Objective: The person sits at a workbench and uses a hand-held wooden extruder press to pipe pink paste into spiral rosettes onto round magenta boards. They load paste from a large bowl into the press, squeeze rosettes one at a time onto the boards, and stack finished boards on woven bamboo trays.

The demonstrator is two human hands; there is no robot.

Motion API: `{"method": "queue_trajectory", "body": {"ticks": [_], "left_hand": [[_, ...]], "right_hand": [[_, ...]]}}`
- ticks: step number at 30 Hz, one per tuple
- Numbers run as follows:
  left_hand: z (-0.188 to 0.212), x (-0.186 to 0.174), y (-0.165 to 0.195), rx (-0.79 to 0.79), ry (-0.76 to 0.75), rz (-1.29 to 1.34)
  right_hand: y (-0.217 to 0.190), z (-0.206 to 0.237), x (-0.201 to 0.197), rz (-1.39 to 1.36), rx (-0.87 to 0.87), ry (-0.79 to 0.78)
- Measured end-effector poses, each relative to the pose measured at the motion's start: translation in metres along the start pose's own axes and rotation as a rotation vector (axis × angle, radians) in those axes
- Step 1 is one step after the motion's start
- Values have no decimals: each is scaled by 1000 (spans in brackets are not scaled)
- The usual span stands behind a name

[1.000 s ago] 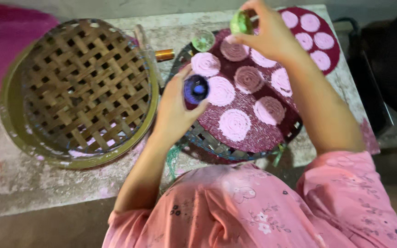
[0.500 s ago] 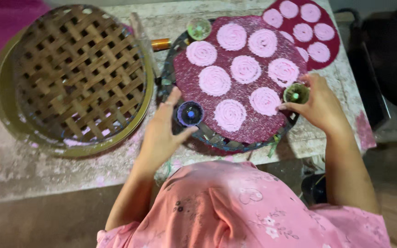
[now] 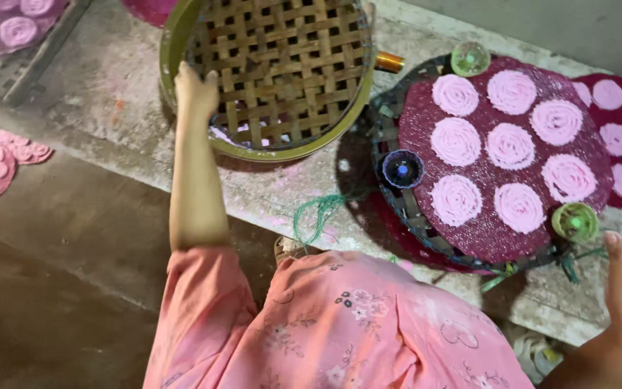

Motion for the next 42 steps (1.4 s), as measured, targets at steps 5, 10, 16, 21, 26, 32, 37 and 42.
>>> {"method": "queue_trajectory", "body": {"ticks": [5, 10, 16, 21, 26, 32, 37, 42], "left_hand": [[-14, -10, 22, -248, -64, -94], [4, -29, 54, -138, 107, -271], [24, 12, 110, 251, -105, -412], [16, 28, 117, 136, -222, -687], [18, 12, 125, 72, -224, -397], [14, -65, 205, 410, 12, -337], [104, -68, 321, 809, -1, -248], [214, 13, 394, 924, -315, -327]], "right_hand": [[-9, 5, 10, 20, 58, 42], [-26, 21, 5, -30, 70, 72], [-23, 33, -2, -42, -6, 69], [-16, 38, -8, -21, -35, 101], [-17, 43, -26, -1, -17, 143], [-29, 35, -54, -107, 32, 135], [-40, 1, -28, -557, 58, -71], [-30, -28, 8, -870, 80, -266]]}}
Point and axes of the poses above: each hand's wrist, its own z-axis away from the middle knuckle, its own x-axis out of the palm, y = z × x, the point moved 6 cm from there along -z, towards the middle knuckle, and after that the axes turned 15 degrees about -z, right-handed, at the moved point
